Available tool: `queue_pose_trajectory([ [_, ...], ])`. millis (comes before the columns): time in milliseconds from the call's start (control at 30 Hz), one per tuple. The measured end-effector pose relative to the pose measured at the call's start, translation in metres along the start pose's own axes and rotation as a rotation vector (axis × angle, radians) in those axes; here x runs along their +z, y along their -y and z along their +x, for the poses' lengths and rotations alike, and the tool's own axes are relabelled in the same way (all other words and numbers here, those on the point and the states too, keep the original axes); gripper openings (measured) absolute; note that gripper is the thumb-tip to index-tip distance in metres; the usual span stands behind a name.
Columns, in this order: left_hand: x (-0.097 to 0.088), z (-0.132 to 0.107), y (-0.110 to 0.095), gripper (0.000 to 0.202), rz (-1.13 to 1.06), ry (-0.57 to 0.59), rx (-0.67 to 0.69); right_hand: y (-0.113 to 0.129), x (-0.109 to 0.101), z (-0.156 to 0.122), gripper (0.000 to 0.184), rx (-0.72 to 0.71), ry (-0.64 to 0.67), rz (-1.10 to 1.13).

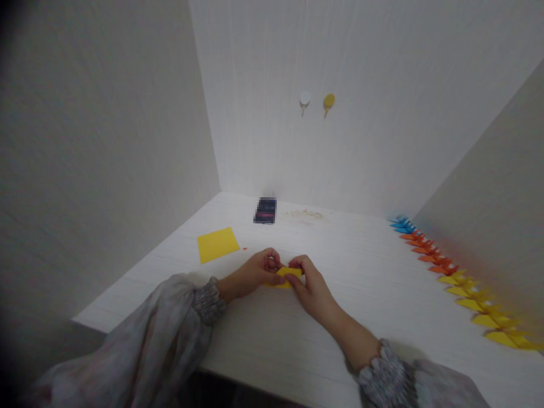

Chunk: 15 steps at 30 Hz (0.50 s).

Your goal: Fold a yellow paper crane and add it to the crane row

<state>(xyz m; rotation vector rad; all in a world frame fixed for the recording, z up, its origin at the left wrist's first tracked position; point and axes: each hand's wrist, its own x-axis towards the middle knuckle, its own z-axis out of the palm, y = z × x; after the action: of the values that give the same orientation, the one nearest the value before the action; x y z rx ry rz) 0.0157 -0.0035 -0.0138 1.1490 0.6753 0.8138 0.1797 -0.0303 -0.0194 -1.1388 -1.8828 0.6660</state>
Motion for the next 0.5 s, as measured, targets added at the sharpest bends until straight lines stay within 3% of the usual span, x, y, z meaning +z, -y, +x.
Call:
queue_pose_trajectory([
  [133,0.0005,0.0004,-0.0012,0.040,-0.028,-0.028,0.020,-0.0057,0.0030,0.0025,0.027,0.132,-0.086,0.253],
  [300,-0.0005,0.0014,-0.0010,0.039,-0.001,-0.065,0.016,-0.0046,0.0045,0.0036,0.034,0.308,-0.047,0.410],
  [500,-0.0004,0.0005,-0.0025,0.042,-0.036,-0.059,-0.032,0.0005,0.0004,0.0038,0.033,0.322,0.006,0.505],
])
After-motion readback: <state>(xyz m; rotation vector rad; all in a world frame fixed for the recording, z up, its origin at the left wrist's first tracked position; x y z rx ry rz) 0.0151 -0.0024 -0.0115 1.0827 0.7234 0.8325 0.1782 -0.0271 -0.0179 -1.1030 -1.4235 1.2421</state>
